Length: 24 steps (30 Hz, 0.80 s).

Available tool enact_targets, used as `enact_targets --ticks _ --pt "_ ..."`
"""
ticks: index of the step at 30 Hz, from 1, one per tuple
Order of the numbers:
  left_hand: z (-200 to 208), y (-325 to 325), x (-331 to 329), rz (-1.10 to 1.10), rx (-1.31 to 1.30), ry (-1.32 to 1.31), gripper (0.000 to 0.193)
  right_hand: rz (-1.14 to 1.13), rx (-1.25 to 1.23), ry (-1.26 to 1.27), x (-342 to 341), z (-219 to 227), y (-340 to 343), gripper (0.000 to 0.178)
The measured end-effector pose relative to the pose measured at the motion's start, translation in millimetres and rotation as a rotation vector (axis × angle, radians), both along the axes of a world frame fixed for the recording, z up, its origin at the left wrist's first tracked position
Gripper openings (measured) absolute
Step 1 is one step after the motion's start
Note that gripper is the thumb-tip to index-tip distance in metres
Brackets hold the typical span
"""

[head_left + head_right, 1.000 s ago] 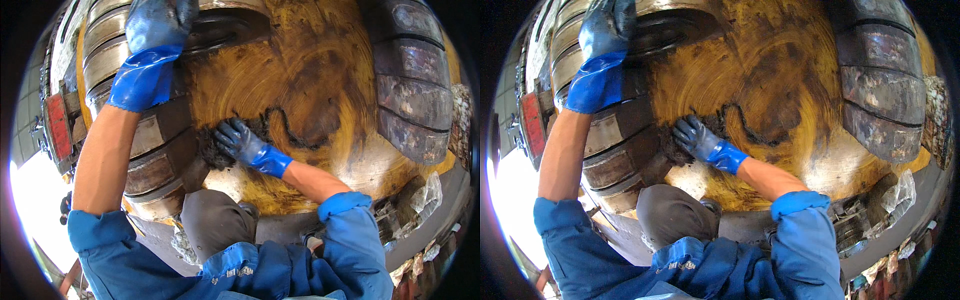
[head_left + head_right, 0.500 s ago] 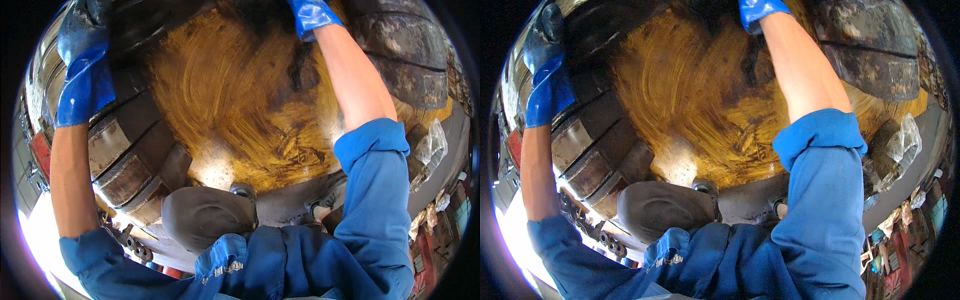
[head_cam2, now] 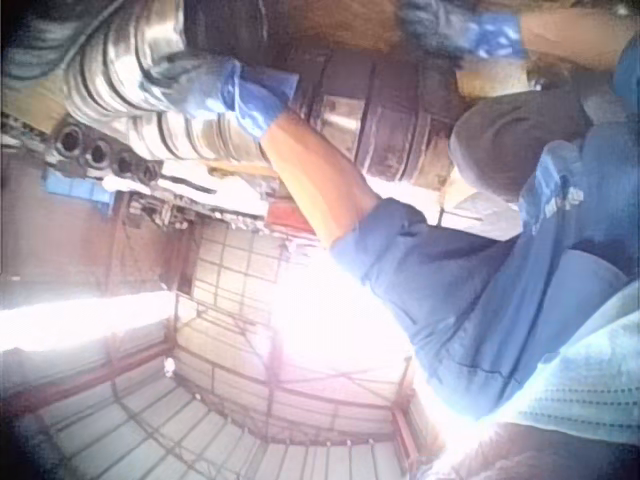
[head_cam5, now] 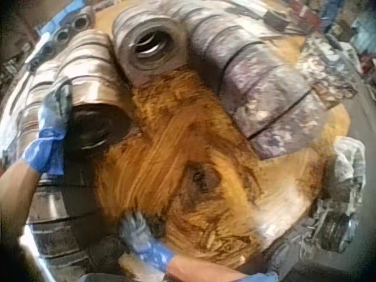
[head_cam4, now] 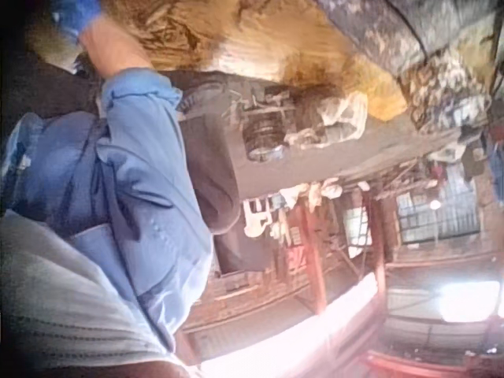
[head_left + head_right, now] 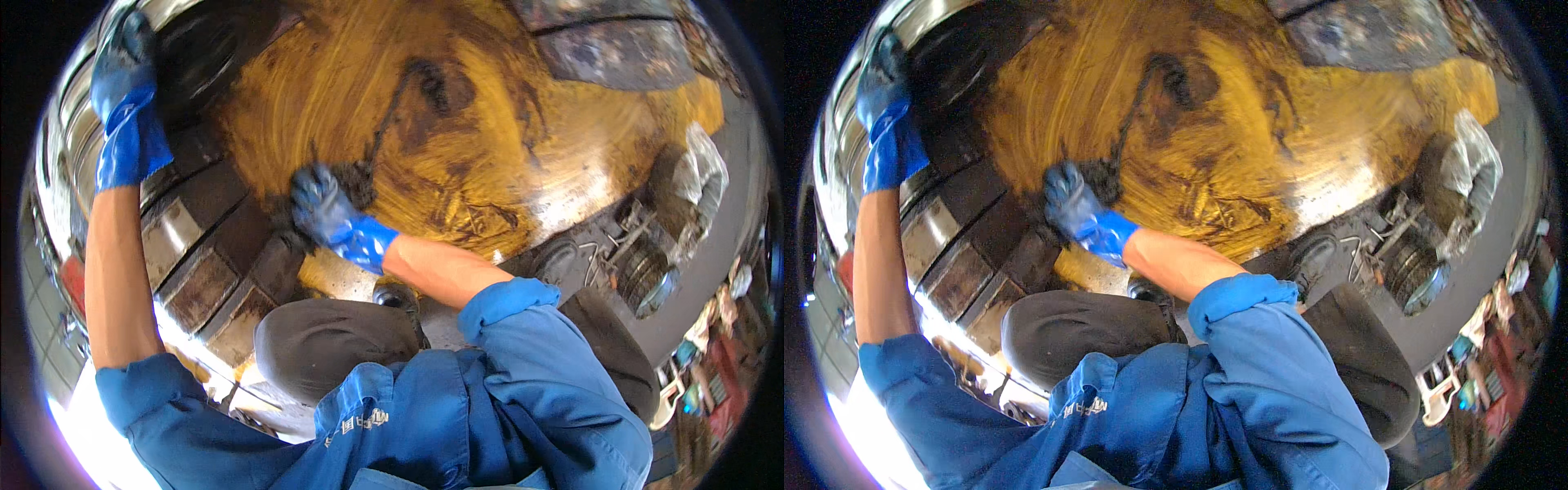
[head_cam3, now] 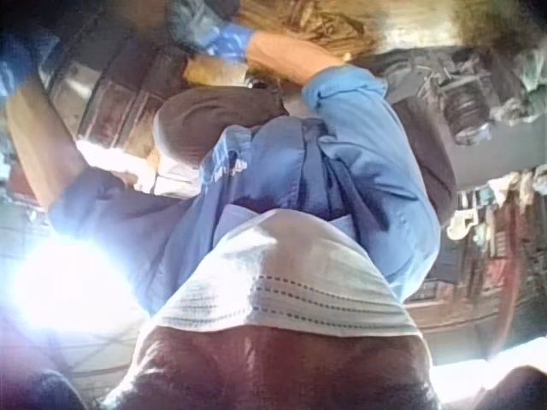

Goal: The person sits on the floor and cleans cylindrical metal parts using a dark cloth. They wipe the parts individually, then clean the yellow work surface, and finally use a small metal tool to scrape residue from the parts.

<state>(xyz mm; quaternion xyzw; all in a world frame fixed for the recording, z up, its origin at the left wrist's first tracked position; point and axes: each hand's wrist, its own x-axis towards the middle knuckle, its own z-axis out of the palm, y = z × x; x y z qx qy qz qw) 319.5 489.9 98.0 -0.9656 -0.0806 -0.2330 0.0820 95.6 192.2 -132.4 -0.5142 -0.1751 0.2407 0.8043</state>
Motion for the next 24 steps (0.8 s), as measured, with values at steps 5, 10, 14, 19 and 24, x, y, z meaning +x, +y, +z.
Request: enact_targets --ticks 5,10,14,19,24 --pt "9 -3 -15 -0.054 -0.105 -0.072 0.058 0.125 -0.724 -1.187 21 21 -134 0.022" --pt "-6 -6 7 -0.106 -0.122 -0.11 0.055 -0.018 -1.255 -1.248 173 -12 -235 0.048" --pt "-5 -7 7 -0.145 -0.108 -0.134 0.057 -0.416 -1.364 -1.048 318 -19 -210 0.044" --pt "-5 -8 7 -0.107 -0.092 -0.083 0.054 -0.167 -1.413 -0.961 286 -1 -130 0.047" --pt "1 -17 6 -0.122 -0.135 -0.09 0.052 -0.035 -1.186 -1.154 136 -25 -135 0.054"
